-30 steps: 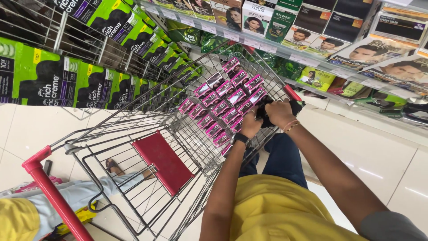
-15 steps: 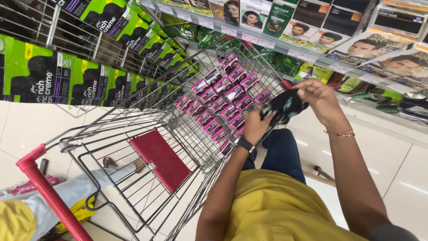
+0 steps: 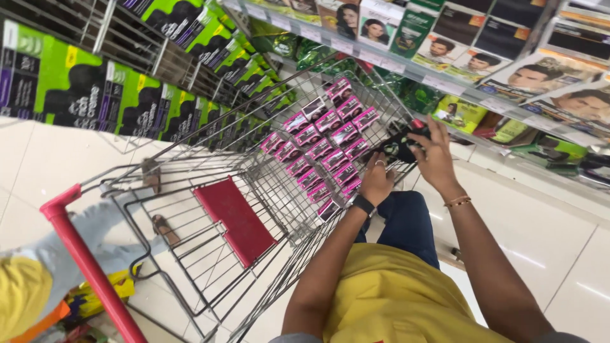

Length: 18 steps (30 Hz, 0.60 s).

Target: Picking hair dye boxes from a store shelf and placing them into a shopping cart.

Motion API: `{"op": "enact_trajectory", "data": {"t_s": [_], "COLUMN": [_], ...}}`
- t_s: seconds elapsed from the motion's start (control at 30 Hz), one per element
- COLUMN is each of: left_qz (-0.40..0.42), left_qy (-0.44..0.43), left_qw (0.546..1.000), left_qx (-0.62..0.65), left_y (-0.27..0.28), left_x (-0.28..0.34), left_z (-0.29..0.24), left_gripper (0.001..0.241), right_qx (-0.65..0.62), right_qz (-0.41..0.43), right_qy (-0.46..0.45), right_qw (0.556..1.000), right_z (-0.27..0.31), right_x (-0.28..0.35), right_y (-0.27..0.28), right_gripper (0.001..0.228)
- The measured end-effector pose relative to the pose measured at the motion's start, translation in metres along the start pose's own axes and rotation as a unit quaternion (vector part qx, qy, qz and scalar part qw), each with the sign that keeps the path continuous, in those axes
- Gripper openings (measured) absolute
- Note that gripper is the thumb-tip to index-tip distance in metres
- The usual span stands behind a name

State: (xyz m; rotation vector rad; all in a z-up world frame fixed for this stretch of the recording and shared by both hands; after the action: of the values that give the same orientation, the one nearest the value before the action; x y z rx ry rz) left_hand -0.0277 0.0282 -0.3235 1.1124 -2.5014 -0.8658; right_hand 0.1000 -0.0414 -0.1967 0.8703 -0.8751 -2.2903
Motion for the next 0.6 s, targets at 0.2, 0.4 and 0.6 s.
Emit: {"op": "enact_trajectory", "data": {"t_s": [0.2,0.4,0.6], "left_qz": [-0.039,-0.118,-0.22], "left_qy": [0.079,0.08,0.107], "left_qw": [0.99,0.979,0.954], "left_qx": [0.113,0.144,0.171], "left_y": [0.055,0.089,0.133], "left_x": [-0.01,-0.016,-0.017], "left_z": [-0.002,-0.013,-0.012], "left_gripper": [0.07,0.074,0.082], "right_qx": [0.059,-0.057,-0.189], "right_qz": [-0.037,-0.071,0.094], "right_qy": [-0.07,0.026,0.036], "right_qw": [0.995,0.995,0.977], "right_z": [-0.007,0.116,0.151], "right_x": [0.002,-0.038,-0.035], "right_y": [0.008,0.05,-0.01], "right_gripper": [0.02,0.021,0.029]}}
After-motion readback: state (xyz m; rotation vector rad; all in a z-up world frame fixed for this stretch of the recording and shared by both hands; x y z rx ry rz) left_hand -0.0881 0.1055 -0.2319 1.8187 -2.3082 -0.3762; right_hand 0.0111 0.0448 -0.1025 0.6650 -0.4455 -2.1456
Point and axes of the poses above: each hand's wrist, its own x-axis away from the middle knuckle, its own y-axis out of the back of the hand, z = x × y, the point moved 10 cm from there along -x, towards the middle knuckle, and after that the axes turned 12 degrees about -z, right-handed, at the moved point
